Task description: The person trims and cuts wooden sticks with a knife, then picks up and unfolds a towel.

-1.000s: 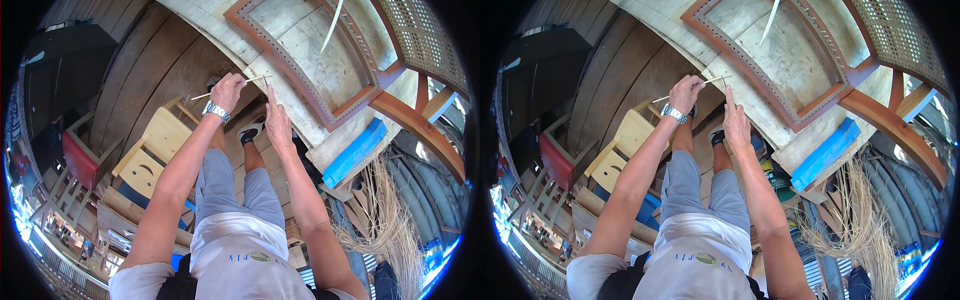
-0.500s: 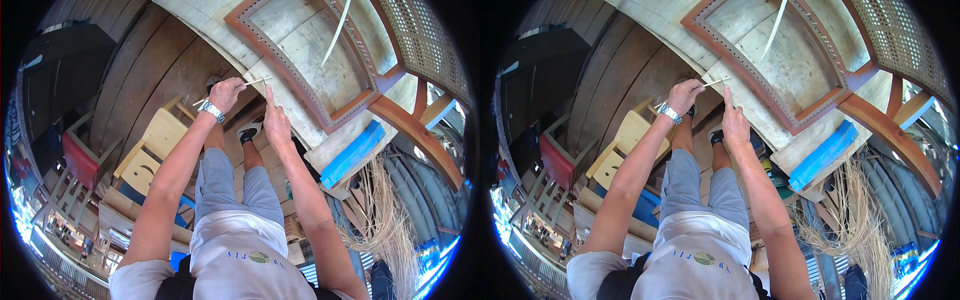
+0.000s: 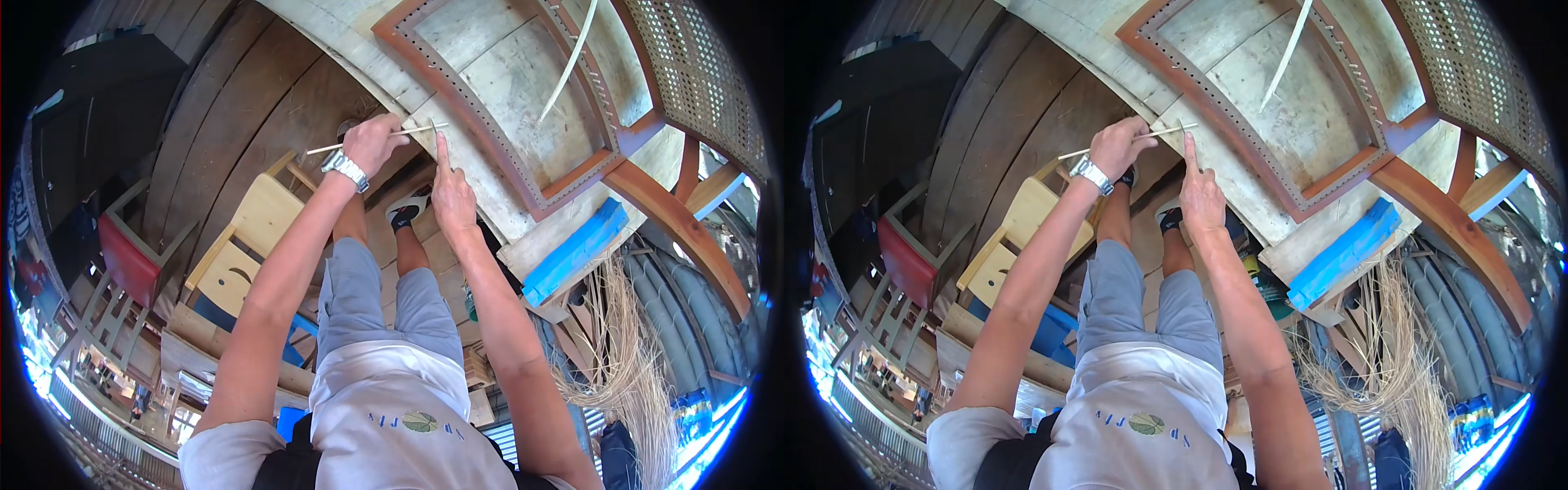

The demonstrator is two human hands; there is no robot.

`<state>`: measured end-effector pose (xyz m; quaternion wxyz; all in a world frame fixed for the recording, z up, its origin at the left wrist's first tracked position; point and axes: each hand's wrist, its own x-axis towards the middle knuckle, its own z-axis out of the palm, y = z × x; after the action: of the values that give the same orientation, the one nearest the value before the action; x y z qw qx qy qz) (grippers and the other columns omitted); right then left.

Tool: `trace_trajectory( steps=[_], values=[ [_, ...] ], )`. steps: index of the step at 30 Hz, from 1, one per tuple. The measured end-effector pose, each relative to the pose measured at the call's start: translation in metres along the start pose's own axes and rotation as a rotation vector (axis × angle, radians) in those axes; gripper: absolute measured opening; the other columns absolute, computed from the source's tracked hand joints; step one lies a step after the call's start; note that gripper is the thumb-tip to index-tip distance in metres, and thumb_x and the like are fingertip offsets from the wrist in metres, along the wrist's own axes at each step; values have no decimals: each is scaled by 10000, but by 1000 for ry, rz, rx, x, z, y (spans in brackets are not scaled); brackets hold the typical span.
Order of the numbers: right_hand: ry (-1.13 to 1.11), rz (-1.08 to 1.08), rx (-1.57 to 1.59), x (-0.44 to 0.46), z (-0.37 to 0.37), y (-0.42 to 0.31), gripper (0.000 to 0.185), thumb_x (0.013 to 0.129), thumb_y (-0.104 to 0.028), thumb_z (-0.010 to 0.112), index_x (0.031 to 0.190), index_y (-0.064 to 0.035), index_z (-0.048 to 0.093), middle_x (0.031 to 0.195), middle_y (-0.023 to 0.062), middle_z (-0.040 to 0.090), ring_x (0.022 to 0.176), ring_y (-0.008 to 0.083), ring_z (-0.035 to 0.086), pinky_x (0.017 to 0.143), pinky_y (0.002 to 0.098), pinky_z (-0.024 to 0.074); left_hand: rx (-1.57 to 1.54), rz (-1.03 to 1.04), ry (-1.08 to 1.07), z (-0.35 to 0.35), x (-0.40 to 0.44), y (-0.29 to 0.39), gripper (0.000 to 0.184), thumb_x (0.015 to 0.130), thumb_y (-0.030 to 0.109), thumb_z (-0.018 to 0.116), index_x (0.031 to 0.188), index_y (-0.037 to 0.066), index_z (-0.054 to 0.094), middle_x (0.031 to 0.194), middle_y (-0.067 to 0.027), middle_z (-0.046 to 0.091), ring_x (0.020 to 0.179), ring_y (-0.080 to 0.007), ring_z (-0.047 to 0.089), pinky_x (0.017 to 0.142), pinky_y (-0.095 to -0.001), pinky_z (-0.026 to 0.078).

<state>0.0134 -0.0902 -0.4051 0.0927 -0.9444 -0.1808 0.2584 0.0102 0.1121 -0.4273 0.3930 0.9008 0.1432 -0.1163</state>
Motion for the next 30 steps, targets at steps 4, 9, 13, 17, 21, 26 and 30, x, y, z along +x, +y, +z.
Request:
trace_trajectory(
  steps=[4,9,13,17,21,26,30],
  values=[
    [4,8,-10,4,4,0,747,987,-96,509,1608,-262,130,738,233,621,607,416,653,555,503,569,-12,17,2,9,2,-9,206,922,277,673,882,76,691,711,-119,659,722,-343,657,676,-441,521],
    [23,12,18,12,7,-3,732,998,-115,498,1608,-272,124,752,239,621,641,437,655,583,525,567,-118,-80,-250,-10,23,-14,282,940,311,644,914,45,734,591,-79,588,585,-228,596,615,-360,486],
    [-3,31,56,12,6,-5,720,1010,-129,476,1608,-263,99,811,255,645,690,452,661,650,540,556,-279,-131,-407,-8,32,-28,332,949,354,621,884,50,737,594,-41,615,592,-187,598,624,-346,481],
    [-23,44,209,13,-23,-7,661,989,-155,540,1580,-215,249,892,267,666,753,425,680,731,503,546,-408,-282,-497,-13,32,-28,398,970,417,571,850,76,739,608,2,632,607,-132,576,635,-318,465],
    [26,200,541,1,-71,-7,404,915,-202,671,1299,-91,610,970,220,683,854,347,688,805,427,524,-287,-189,-446,-40,12,1,415,976,427,563,831,75,729,602,7,617,610,-118,560,629,-317,455],
    [-35,-219,350,36,-106,8,236,867,-177,708,1052,-32,707,957,178,677,906,353,656,803,422,509,-324,-128,-485,-66,-12,28,417,989,399,552,829,49,712,594,-9,603,610,-127,565,610,-318,451],
    [-1,-349,369,26,-120,4,181,845,-141,718,986,-30,700,948,179,672,913,367,660,805,447,519,-275,-135,-480,-85,-24,48,374,969,365,578,844,37,708,609,-11,604,596,-122,550,595,-312,436]
  ],
)
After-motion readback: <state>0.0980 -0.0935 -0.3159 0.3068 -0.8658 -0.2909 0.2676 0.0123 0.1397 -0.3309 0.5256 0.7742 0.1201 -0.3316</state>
